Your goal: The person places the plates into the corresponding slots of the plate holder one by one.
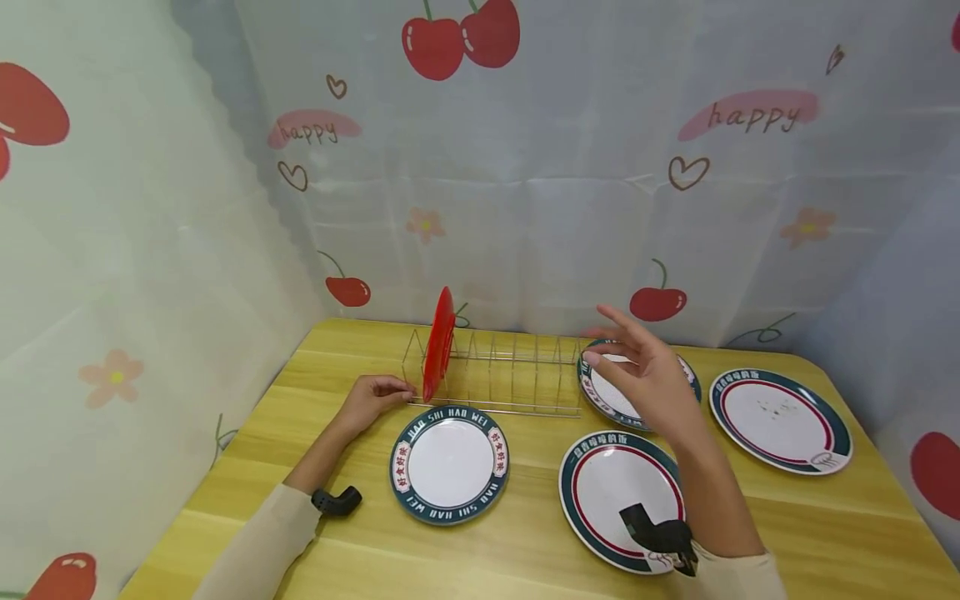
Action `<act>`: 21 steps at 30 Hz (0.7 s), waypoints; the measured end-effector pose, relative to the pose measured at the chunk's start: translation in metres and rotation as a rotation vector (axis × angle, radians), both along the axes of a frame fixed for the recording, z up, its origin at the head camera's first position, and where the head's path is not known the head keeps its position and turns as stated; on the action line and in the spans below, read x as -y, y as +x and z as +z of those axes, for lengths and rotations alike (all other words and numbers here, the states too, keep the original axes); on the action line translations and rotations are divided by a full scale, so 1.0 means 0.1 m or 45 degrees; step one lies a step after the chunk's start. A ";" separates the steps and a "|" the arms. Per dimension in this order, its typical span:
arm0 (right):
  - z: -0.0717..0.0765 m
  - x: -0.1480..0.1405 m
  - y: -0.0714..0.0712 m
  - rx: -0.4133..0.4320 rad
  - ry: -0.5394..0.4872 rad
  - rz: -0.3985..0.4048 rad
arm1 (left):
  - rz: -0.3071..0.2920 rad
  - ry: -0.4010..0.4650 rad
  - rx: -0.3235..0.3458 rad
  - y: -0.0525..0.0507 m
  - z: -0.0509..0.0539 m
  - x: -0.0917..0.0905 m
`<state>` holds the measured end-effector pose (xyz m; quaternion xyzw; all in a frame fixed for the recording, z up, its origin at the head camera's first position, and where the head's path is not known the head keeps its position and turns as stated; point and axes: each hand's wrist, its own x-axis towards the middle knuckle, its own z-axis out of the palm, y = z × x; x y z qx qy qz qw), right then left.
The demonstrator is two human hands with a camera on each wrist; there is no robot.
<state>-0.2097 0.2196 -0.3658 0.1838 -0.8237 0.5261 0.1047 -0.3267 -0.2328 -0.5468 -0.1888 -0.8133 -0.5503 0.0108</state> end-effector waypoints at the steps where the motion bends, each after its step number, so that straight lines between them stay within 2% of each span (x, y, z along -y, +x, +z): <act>1: 0.00 -0.03 -0.01 0.006 0.004 -0.015 | 0.003 0.001 0.003 0.00 0.00 0.00; 10: -0.02 -0.34 -0.02 0.022 -0.004 -0.180 | -0.013 0.006 0.014 0.00 0.03 0.02; 14: -0.05 -0.48 -0.04 0.045 -0.047 -0.248 | -0.015 0.008 0.023 0.01 0.03 0.02; 21: -0.12 -0.74 -0.11 0.080 -0.068 -0.325 | -0.007 0.014 0.053 0.01 0.03 0.00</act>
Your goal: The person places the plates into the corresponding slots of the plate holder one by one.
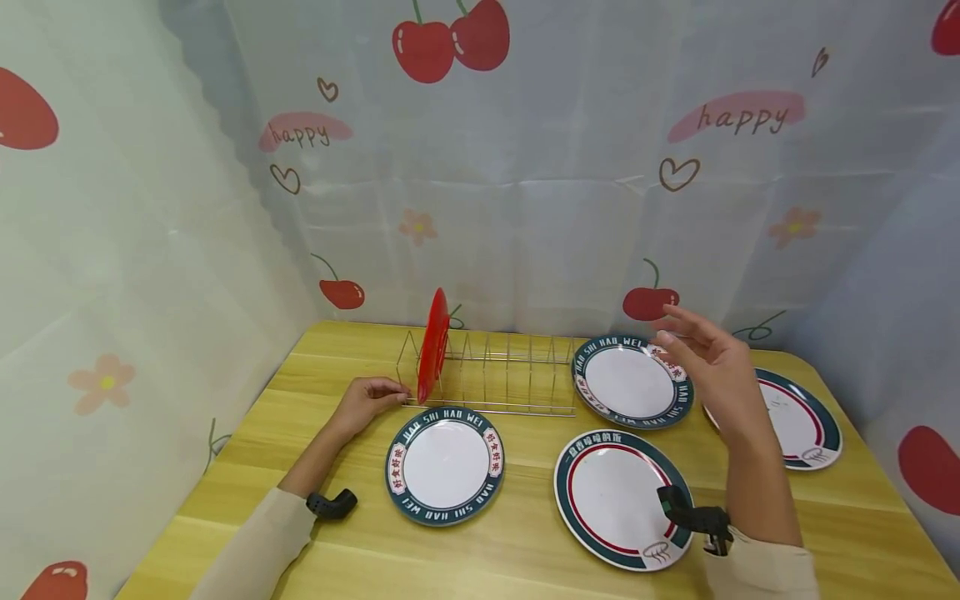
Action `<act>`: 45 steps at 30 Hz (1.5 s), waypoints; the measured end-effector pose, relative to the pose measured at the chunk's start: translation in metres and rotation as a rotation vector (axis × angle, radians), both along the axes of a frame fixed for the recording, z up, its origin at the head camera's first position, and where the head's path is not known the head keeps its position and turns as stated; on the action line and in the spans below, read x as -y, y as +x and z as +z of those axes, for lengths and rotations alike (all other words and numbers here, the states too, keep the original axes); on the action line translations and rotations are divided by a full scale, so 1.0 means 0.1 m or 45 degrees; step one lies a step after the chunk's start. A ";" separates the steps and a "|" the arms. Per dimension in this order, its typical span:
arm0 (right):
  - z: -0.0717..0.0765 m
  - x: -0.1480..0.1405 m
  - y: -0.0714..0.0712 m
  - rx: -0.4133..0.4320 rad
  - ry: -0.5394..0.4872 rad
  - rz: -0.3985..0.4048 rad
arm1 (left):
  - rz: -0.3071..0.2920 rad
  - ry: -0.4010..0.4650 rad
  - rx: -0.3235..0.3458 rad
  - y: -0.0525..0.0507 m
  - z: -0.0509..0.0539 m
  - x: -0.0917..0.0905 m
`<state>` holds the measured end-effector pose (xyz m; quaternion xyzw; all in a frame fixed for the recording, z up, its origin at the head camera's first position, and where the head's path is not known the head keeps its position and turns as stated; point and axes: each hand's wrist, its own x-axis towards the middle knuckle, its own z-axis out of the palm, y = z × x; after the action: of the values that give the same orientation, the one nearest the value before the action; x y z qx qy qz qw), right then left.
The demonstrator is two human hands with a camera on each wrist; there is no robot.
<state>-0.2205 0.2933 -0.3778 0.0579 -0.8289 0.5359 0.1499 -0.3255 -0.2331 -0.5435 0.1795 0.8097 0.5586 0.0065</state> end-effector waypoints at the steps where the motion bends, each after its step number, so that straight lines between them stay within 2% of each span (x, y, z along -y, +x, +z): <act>1: -0.02 -0.03 -0.01 0.000 -0.005 -0.010 | 0.002 0.002 0.004 0.00 0.00 0.00; 8: -0.15 -0.22 -0.09 0.000 -0.041 -0.050 | 0.025 -0.003 0.015 0.00 0.00 0.00; 17: -0.24 -0.57 -0.07 0.111 -0.089 -0.138 | 0.004 0.000 -0.005 -0.01 0.01 -0.01; 21: -0.28 -0.72 -0.04 0.123 -0.187 -0.193 | -0.001 0.002 -0.008 -0.01 0.01 -0.01; 24: -0.34 -0.84 -0.01 0.125 -0.306 -0.194 | -0.001 -0.002 -0.011 -0.01 0.01 -0.02; 26: -0.38 -0.92 0.00 0.143 -0.337 -0.202 | -0.003 -0.004 -0.015 -0.01 0.01 -0.02; 29: -0.44 -1.01 0.02 0.159 -0.273 -0.262 | -0.002 -0.001 -0.020 -0.01 0.01 -0.02; 33: -0.51 -1.10 0.05 0.185 -0.125 -0.409 | 0.004 0.001 -0.026 -0.01 0.01 -0.02; 40: -0.63 -1.29 0.13 0.332 0.075 -0.649 | 0.009 0.017 -0.010 -0.02 0.00 -0.02; 45: -0.71 -1.42 0.13 0.467 0.101 -0.764 | 0.008 0.015 -0.013 -0.03 -0.01 -0.01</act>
<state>-0.2072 0.4356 -0.4487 -0.2797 -0.8423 0.4367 0.1471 -0.3282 -0.2316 -0.5447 0.1798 0.8070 0.5625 -0.0003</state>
